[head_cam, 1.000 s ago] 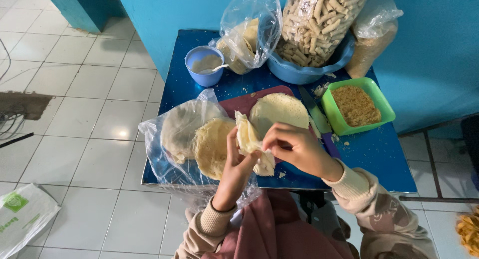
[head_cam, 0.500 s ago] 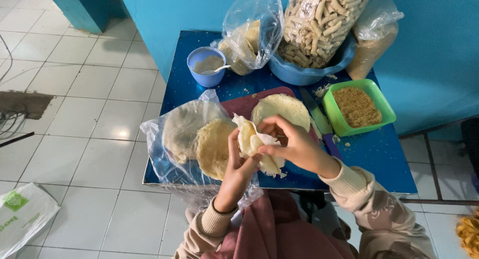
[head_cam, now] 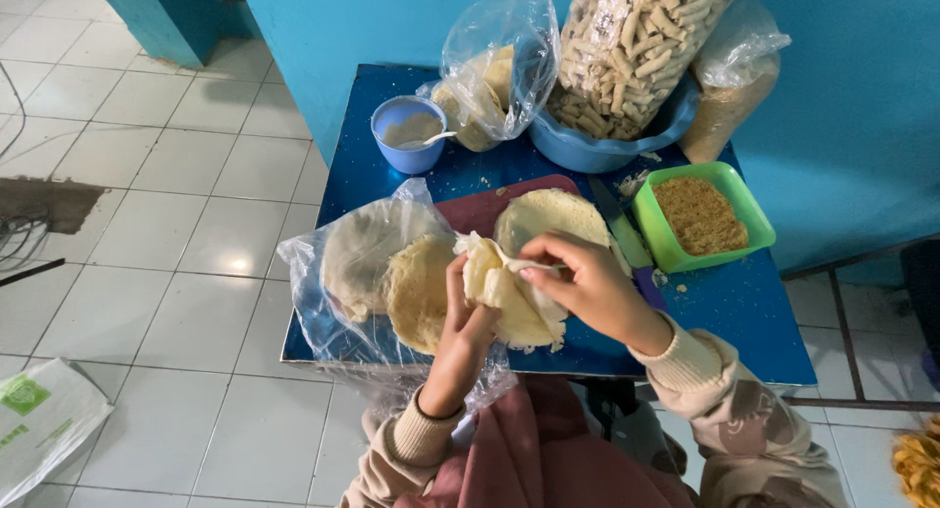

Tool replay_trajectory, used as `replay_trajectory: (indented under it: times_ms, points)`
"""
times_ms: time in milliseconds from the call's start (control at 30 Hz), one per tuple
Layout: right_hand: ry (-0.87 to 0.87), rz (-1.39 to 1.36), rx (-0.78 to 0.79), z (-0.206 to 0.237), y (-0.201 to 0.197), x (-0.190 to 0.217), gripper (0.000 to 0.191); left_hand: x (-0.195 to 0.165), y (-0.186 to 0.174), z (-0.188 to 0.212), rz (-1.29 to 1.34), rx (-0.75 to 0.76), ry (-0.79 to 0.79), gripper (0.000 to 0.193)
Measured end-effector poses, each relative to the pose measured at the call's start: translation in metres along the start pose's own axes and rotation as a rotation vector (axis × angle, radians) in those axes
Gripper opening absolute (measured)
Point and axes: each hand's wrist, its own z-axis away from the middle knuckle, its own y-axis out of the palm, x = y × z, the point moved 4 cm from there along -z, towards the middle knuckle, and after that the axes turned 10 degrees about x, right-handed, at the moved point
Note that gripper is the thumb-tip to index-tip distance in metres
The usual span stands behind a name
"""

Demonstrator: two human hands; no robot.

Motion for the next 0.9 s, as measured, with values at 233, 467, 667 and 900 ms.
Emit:
replay_trajectory:
  times_ms: [233, 467, 667, 900]
  points:
    - [-0.152, 0.041, -0.035, -0.002, 0.011, 0.011, 0.012, 0.002, 0.002, -0.007, -0.139, -0.049, -0.027, 0.074]
    - [-0.216, 0.294, -0.197, -0.003, -0.014, 0.018, 0.013, -0.013, -0.003, -0.001, -0.048, -0.113, 0.029, 0.062]
    - [-0.073, 0.041, -0.017, -0.009, -0.002, -0.009, 0.022, -0.004, -0.006, -0.004, -0.116, -0.085, 0.012, 0.060]
    - [-0.319, 0.025, -0.050, -0.013, 0.026, -0.006, 0.022, 0.007, -0.010, -0.004, -0.212, -0.101, -0.025, 0.042]
